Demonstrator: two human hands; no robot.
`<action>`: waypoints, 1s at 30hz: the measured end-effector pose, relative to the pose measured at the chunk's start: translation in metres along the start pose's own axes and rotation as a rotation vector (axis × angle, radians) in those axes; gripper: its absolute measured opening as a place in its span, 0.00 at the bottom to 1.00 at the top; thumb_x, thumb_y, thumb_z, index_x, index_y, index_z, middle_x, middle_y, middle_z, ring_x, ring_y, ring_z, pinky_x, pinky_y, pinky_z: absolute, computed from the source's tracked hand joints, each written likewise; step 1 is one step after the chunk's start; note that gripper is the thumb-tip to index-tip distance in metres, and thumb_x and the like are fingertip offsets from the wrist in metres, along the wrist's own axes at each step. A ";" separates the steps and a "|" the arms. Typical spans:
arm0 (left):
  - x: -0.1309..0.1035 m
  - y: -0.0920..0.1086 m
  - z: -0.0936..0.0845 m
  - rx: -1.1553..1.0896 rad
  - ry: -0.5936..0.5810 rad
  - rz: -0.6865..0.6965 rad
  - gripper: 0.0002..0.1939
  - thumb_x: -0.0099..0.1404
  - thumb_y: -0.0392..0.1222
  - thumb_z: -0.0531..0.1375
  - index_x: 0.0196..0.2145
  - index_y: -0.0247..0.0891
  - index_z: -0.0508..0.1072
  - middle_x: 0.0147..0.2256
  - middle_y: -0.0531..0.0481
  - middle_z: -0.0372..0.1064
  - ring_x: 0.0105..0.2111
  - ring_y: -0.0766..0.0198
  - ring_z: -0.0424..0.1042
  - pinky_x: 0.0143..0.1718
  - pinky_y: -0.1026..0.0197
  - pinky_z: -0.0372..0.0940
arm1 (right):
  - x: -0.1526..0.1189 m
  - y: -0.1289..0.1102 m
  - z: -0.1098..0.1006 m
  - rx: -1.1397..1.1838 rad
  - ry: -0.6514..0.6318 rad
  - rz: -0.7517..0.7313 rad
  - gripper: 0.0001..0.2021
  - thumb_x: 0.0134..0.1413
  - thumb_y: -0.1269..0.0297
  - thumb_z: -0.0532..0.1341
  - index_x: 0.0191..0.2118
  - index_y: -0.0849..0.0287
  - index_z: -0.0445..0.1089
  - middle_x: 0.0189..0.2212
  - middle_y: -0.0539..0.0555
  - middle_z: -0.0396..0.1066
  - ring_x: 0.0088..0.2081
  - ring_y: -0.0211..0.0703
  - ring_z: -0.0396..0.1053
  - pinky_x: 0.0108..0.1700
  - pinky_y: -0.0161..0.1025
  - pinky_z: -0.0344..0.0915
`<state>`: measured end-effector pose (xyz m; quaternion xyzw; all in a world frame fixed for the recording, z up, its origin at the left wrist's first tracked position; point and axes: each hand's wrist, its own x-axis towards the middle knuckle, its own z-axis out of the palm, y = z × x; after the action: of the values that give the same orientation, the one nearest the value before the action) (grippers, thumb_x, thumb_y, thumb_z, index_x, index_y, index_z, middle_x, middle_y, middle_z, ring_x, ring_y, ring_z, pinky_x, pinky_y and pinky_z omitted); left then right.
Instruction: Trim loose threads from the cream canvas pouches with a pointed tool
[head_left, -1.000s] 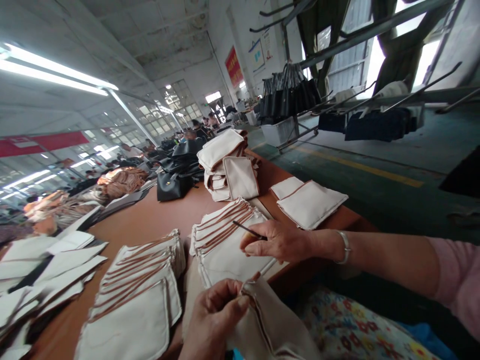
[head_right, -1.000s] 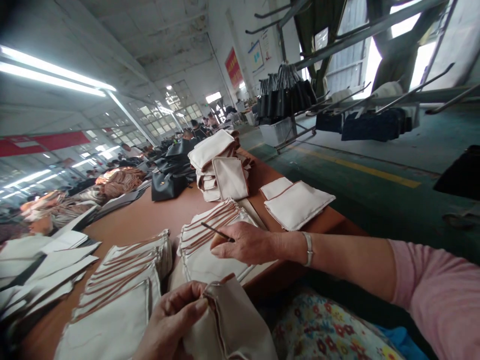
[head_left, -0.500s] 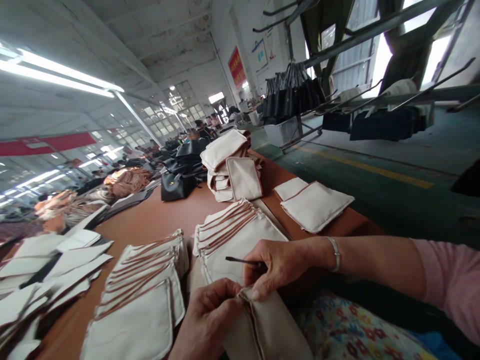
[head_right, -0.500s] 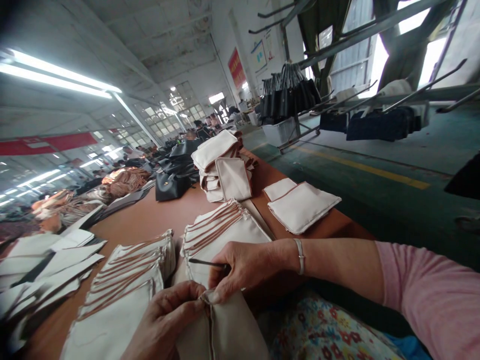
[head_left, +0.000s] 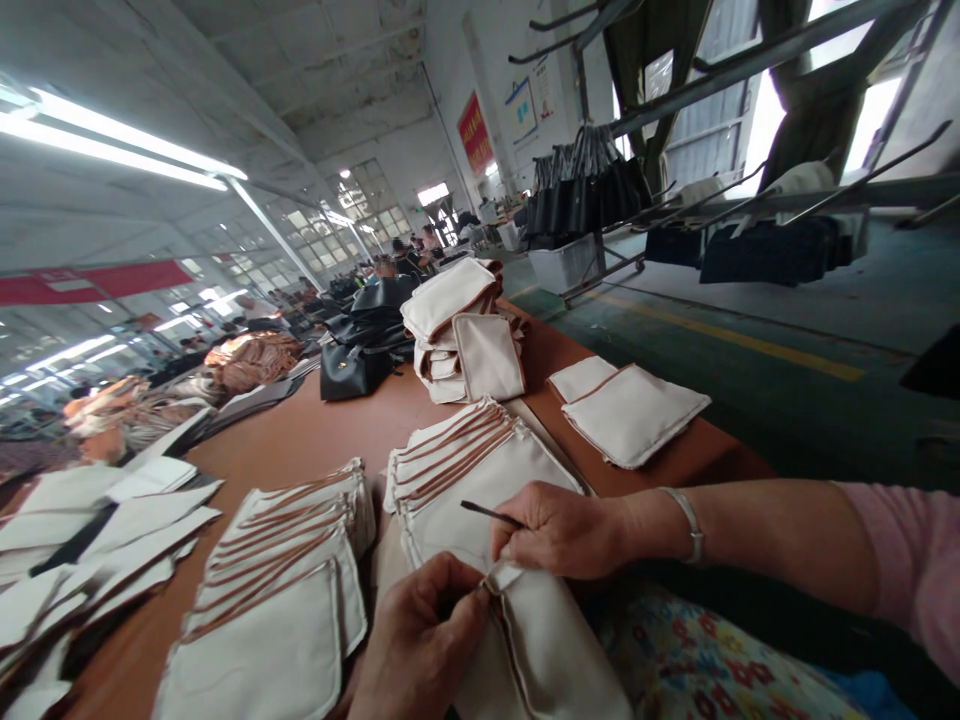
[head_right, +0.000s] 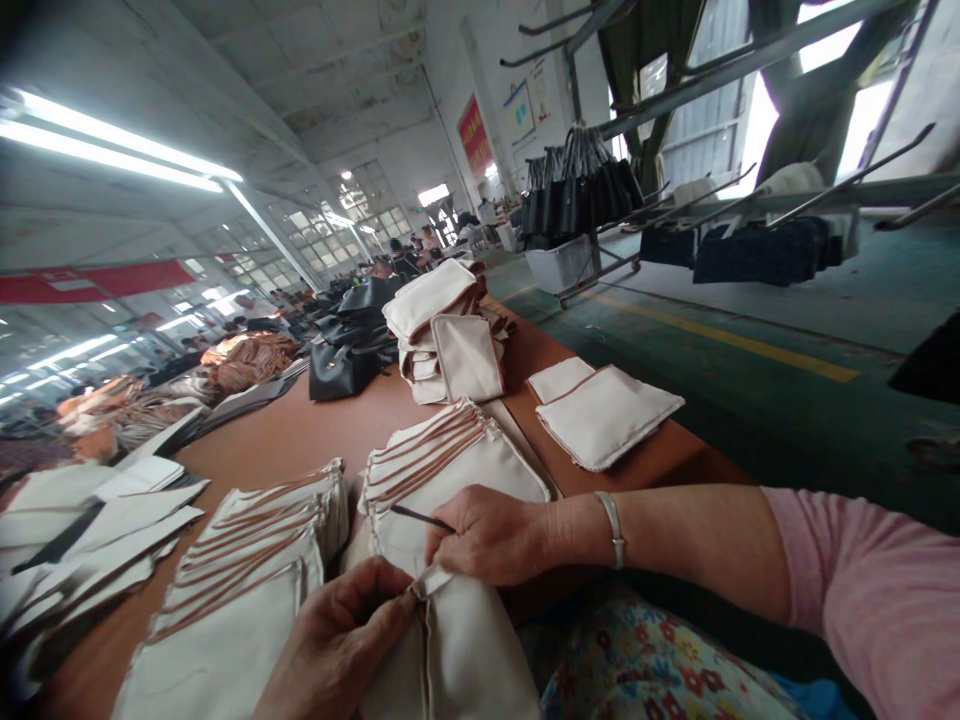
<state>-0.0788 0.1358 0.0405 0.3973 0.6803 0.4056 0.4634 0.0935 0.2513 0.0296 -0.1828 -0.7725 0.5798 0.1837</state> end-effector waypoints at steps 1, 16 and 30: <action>0.001 -0.001 -0.001 0.003 0.013 0.005 0.16 0.49 0.52 0.70 0.22 0.37 0.74 0.14 0.55 0.67 0.14 0.68 0.62 0.15 0.68 0.52 | 0.000 -0.003 -0.001 -0.078 0.006 -0.051 0.09 0.48 0.76 0.57 0.34 0.65 0.74 0.24 0.48 0.68 0.27 0.32 0.62 0.29 0.28 0.58; 0.003 -0.007 0.003 -0.017 0.043 0.056 0.14 0.48 0.49 0.70 0.21 0.37 0.73 0.16 0.54 0.69 0.16 0.67 0.64 0.17 0.68 0.53 | 0.006 -0.006 0.007 -0.010 -0.010 -0.022 0.05 0.41 0.73 0.62 0.30 0.65 0.70 0.21 0.45 0.66 0.23 0.29 0.60 0.23 0.24 0.56; -0.004 0.008 0.002 -0.227 -0.032 -0.018 0.16 0.49 0.51 0.69 0.21 0.36 0.75 0.18 0.53 0.68 0.19 0.68 0.63 0.20 0.68 0.57 | -0.004 0.016 0.023 -0.152 0.156 -0.529 0.06 0.50 0.73 0.57 0.33 0.63 0.71 0.26 0.51 0.70 0.28 0.36 0.67 0.33 0.31 0.63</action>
<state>-0.0740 0.1350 0.0484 0.3426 0.6260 0.4695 0.5199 0.0865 0.2342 0.0079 -0.0319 -0.8181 0.4363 0.3732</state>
